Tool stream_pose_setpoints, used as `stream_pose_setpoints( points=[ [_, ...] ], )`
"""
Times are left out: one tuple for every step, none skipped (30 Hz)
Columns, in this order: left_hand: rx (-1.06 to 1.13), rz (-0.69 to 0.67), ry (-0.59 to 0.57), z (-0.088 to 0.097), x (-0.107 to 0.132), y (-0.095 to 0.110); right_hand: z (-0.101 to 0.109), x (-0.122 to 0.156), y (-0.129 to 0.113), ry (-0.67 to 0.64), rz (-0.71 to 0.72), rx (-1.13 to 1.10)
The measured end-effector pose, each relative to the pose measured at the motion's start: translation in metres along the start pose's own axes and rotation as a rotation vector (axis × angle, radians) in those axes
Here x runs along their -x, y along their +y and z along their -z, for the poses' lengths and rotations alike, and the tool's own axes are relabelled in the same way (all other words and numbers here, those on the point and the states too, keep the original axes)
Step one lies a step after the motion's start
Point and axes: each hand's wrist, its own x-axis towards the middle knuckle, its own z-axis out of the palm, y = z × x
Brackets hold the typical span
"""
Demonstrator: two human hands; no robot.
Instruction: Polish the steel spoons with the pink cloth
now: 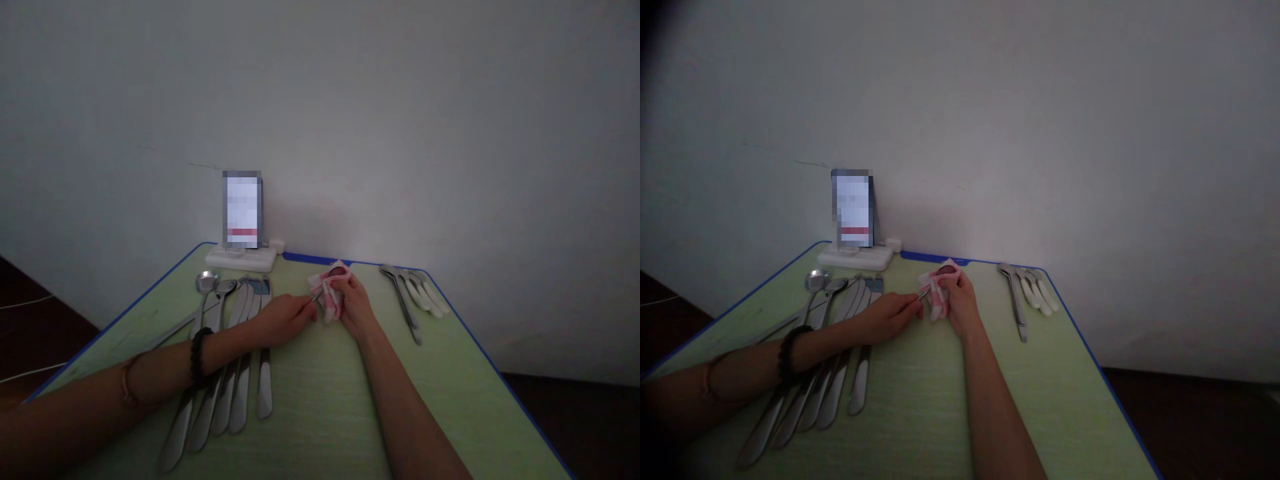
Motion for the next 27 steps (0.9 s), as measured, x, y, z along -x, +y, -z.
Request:
stream_pose_setpoints(
  points=[
    [0.003, 0.002, 0.001, 0.0, 0.0, 0.0, 0.0, 0.0, 0.0, -0.005, -0.002, 0.007],
    [0.008, 0.004, 0.0, 0.0, 0.0, 0.0, 0.001, 0.0, 0.0, -0.005, -0.004, 0.01],
    [0.013, 0.006, -0.003, 0.001, 0.0, 0.001, 0.001, 0.0, 0.0, -0.003, -0.005, 0.011],
    [0.021, 0.01, -0.008, 0.001, 0.0, 0.002, 0.001, -0.001, 0.001, 0.004, -0.004, 0.009],
    [0.03, 0.015, -0.012, 0.002, 0.001, 0.002, 0.001, -0.001, 0.002, 0.015, 0.002, 0.007],
    [0.041, 0.018, -0.013, 0.002, 0.001, 0.003, 0.001, -0.001, 0.002, 0.03, 0.013, 0.005],
    [0.052, 0.016, -0.011, 0.002, 0.001, 0.003, 0.001, -0.002, 0.003, 0.046, 0.026, 0.003],
    [0.059, 0.011, -0.008, 0.002, 0.001, 0.003, 0.002, -0.003, 0.004, 0.062, 0.04, 0.003],
    [0.063, 0.004, 0.002, 0.002, 0.002, 0.003, 0.002, -0.003, 0.006, 0.075, 0.052, 0.004],
    [0.069, 0.0, 0.014, 0.001, 0.002, 0.002, 0.002, -0.004, 0.007, 0.083, 0.06, 0.008],
    [0.083, -0.001, 0.025, 0.0, 0.002, 0.002, 0.003, -0.005, 0.008, 0.087, 0.065, 0.013],
    [0.109, 0.001, 0.038, 0.0, 0.003, 0.002, 0.004, -0.005, 0.009, 0.087, 0.068, 0.021],
    [0.154, 0.002, 0.051, -0.001, 0.003, 0.001, 0.005, -0.006, 0.01, 0.083, 0.07, 0.034],
    [0.215, -0.004, 0.068, -0.001, 0.003, 0.001, 0.006, -0.006, 0.011, 0.075, 0.072, 0.05],
    [0.284, -0.019, 0.083, -0.002, 0.004, 0.001, 0.006, -0.006, 0.012, 0.065, 0.076, 0.07],
    [0.351, -0.038, 0.098, -0.002, 0.004, 0.002, 0.007, -0.006, 0.013, 0.053, 0.082, 0.091],
    [0.405, -0.059, 0.113, -0.002, 0.004, 0.002, 0.007, -0.006, 0.013, 0.039, 0.087, 0.111],
    [0.443, -0.078, 0.125, -0.002, 0.004, 0.002, 0.007, -0.006, 0.014, 0.026, 0.093, 0.128],
    [0.465, -0.093, 0.135, -0.002, 0.004, 0.003, 0.007, -0.006, 0.014, 0.015, 0.099, 0.143],
    [0.474, -0.104, 0.141, -0.003, 0.004, 0.003, 0.007, -0.006, 0.014, 0.007, 0.104, 0.156],
    [0.477, -0.11, 0.145, -0.003, 0.004, 0.003, 0.007, -0.006, 0.014, 0.0, 0.107, 0.166],
    [0.475, -0.115, 0.147, -0.002, 0.004, 0.003, 0.007, -0.006, 0.014, -0.005, 0.109, 0.174],
    [0.469, -0.117, 0.146, -0.002, 0.004, 0.003, 0.006, -0.006, 0.014, -0.007, 0.113, 0.178],
    [0.456, -0.113, 0.142, -0.002, 0.004, 0.003, 0.006, -0.006, 0.015, -0.006, 0.117, 0.18],
    [0.436, -0.106, 0.136, -0.002, 0.004, 0.004, 0.006, -0.007, 0.015, -0.005, 0.119, 0.18],
    [0.412, -0.096, 0.131, -0.002, 0.004, 0.004, 0.006, -0.007, 0.015, -0.003, 0.119, 0.18],
    [0.386, -0.087, 0.127, -0.001, 0.004, 0.004, 0.006, -0.007, 0.016, 0.0, 0.119, 0.181]
  ],
)
